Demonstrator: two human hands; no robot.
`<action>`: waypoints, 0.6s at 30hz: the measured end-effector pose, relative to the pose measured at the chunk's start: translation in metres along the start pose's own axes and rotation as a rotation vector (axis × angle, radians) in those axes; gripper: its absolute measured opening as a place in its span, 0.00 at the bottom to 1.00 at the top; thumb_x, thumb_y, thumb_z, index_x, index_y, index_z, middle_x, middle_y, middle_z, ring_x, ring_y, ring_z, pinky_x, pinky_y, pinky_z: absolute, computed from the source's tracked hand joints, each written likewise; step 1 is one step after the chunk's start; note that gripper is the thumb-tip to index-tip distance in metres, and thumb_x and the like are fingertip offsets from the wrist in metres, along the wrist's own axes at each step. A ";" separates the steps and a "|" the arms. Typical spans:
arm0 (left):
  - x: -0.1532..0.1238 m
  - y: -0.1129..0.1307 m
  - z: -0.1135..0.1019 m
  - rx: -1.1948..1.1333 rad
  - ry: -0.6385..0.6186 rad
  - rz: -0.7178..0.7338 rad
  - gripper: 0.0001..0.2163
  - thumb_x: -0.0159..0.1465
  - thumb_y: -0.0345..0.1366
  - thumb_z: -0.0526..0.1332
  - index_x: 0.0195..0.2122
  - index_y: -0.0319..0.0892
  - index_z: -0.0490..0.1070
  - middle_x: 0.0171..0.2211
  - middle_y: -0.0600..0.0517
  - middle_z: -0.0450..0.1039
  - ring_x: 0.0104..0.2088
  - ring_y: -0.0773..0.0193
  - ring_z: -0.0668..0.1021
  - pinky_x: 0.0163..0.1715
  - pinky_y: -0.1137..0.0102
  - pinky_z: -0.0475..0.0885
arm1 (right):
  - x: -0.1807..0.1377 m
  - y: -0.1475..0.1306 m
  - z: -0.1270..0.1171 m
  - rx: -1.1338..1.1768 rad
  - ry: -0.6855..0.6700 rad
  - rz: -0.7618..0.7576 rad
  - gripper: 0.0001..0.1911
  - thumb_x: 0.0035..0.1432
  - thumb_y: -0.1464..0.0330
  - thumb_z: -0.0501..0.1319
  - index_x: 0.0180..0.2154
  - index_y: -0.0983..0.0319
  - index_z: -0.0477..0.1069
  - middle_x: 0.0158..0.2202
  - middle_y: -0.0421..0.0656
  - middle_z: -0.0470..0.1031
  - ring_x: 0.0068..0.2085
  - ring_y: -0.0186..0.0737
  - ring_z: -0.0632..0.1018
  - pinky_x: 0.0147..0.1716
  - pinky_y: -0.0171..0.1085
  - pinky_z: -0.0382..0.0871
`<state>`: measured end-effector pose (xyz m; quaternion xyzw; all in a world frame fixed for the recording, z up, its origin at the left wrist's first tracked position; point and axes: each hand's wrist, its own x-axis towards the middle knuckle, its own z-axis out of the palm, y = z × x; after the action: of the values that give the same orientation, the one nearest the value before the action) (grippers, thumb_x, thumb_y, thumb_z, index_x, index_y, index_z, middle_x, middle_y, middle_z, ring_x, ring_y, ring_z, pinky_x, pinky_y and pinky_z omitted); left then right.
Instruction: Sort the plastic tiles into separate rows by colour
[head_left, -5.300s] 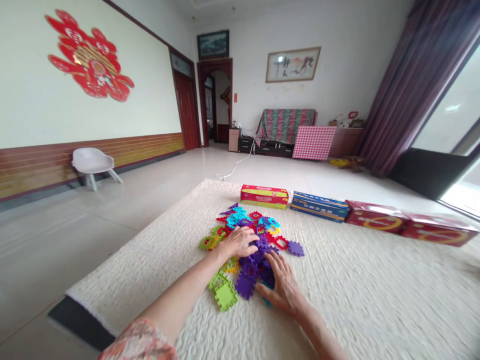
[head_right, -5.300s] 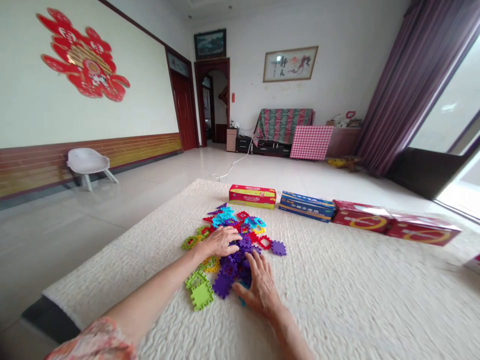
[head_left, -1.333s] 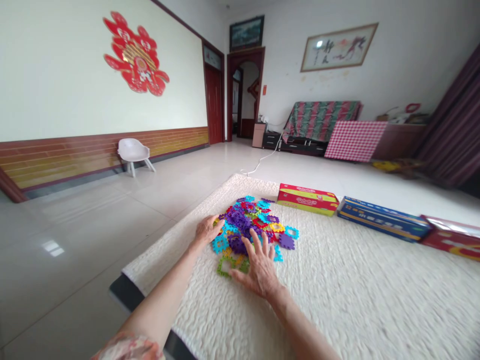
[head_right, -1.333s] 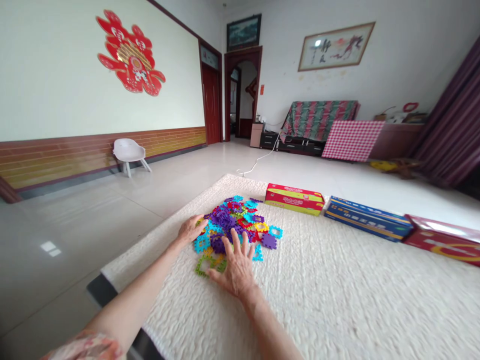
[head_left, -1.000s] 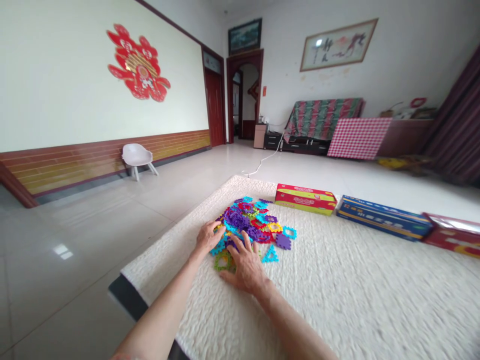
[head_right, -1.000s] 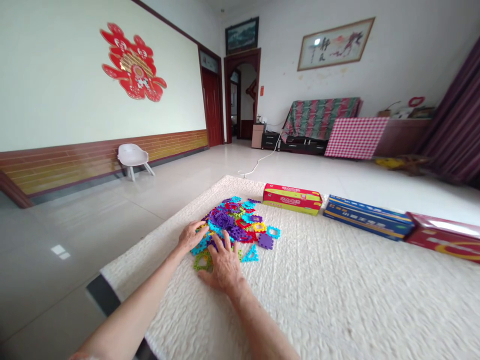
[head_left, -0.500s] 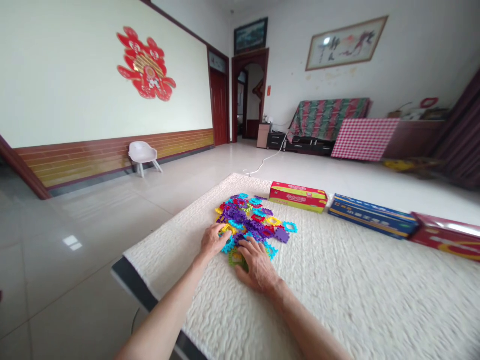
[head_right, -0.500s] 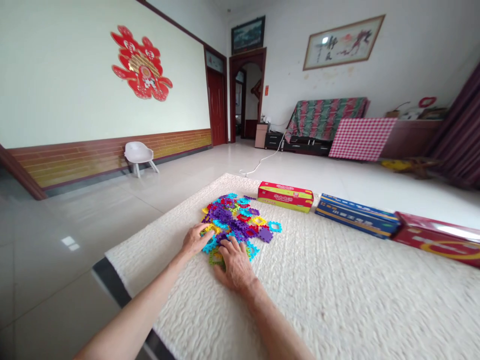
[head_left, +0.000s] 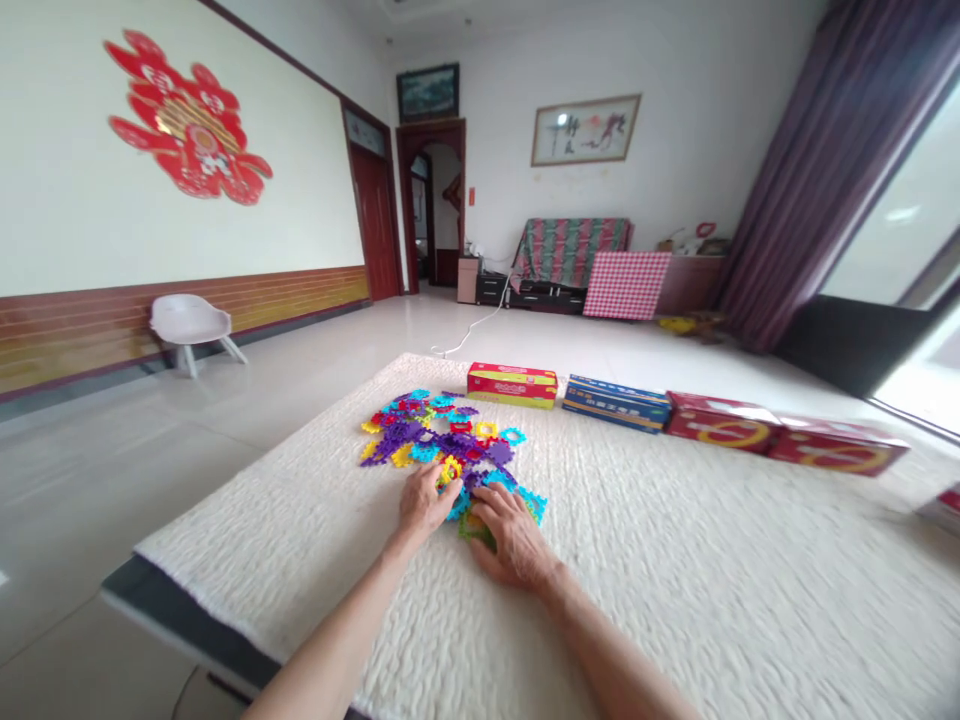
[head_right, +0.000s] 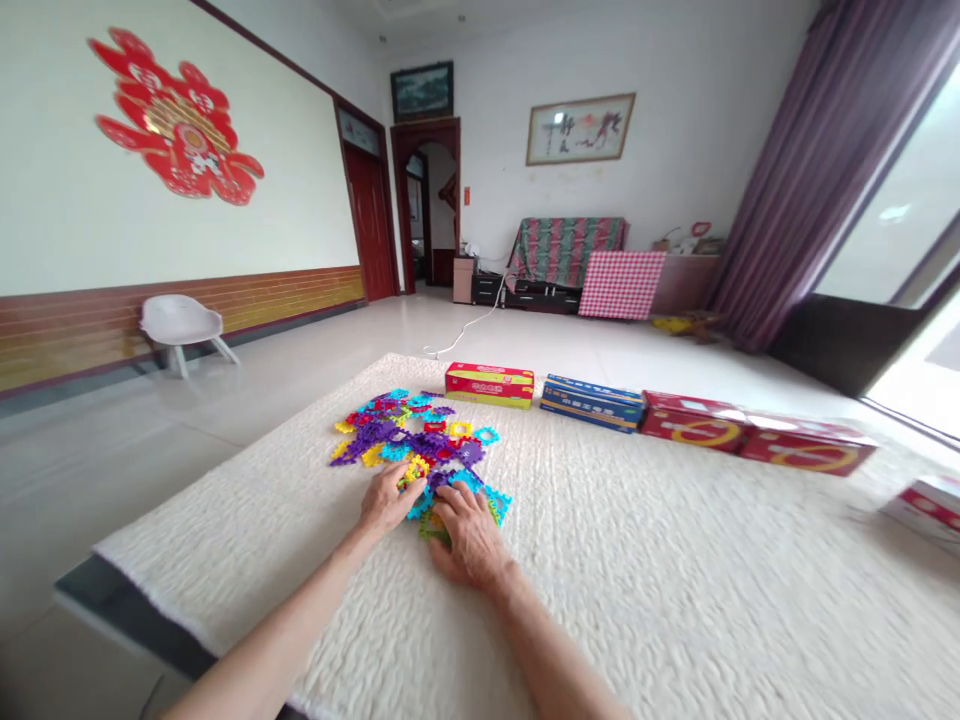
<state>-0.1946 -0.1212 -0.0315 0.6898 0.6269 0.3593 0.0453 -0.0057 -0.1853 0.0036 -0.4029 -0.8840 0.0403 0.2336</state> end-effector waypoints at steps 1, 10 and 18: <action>0.000 0.010 0.007 0.001 -0.010 0.010 0.14 0.60 0.47 0.57 0.38 0.43 0.73 0.42 0.47 0.75 0.45 0.57 0.75 0.47 0.65 0.68 | -0.007 0.005 -0.005 -0.013 0.009 0.023 0.20 0.50 0.67 0.60 0.47 0.59 0.68 0.57 0.46 0.64 0.57 0.50 0.61 0.53 0.48 0.57; 0.003 0.110 0.083 -0.012 -0.052 0.089 0.13 0.61 0.43 0.54 0.36 0.41 0.72 0.39 0.44 0.74 0.44 0.54 0.75 0.46 0.62 0.67 | -0.072 0.068 -0.046 -0.107 0.080 0.224 0.20 0.52 0.68 0.58 0.49 0.60 0.68 0.56 0.47 0.65 0.58 0.49 0.61 0.53 0.47 0.56; 0.015 0.195 0.143 -0.085 -0.178 0.145 0.14 0.62 0.43 0.53 0.37 0.39 0.73 0.39 0.42 0.74 0.44 0.53 0.75 0.47 0.59 0.65 | -0.120 0.122 -0.078 -0.215 0.142 0.384 0.13 0.55 0.70 0.56 0.42 0.60 0.71 0.56 0.47 0.66 0.57 0.49 0.62 0.50 0.47 0.58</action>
<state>0.0464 -0.0933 -0.0308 0.7602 0.5528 0.3251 0.1040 0.1809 -0.2001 -0.0047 -0.5880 -0.7718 -0.0391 0.2389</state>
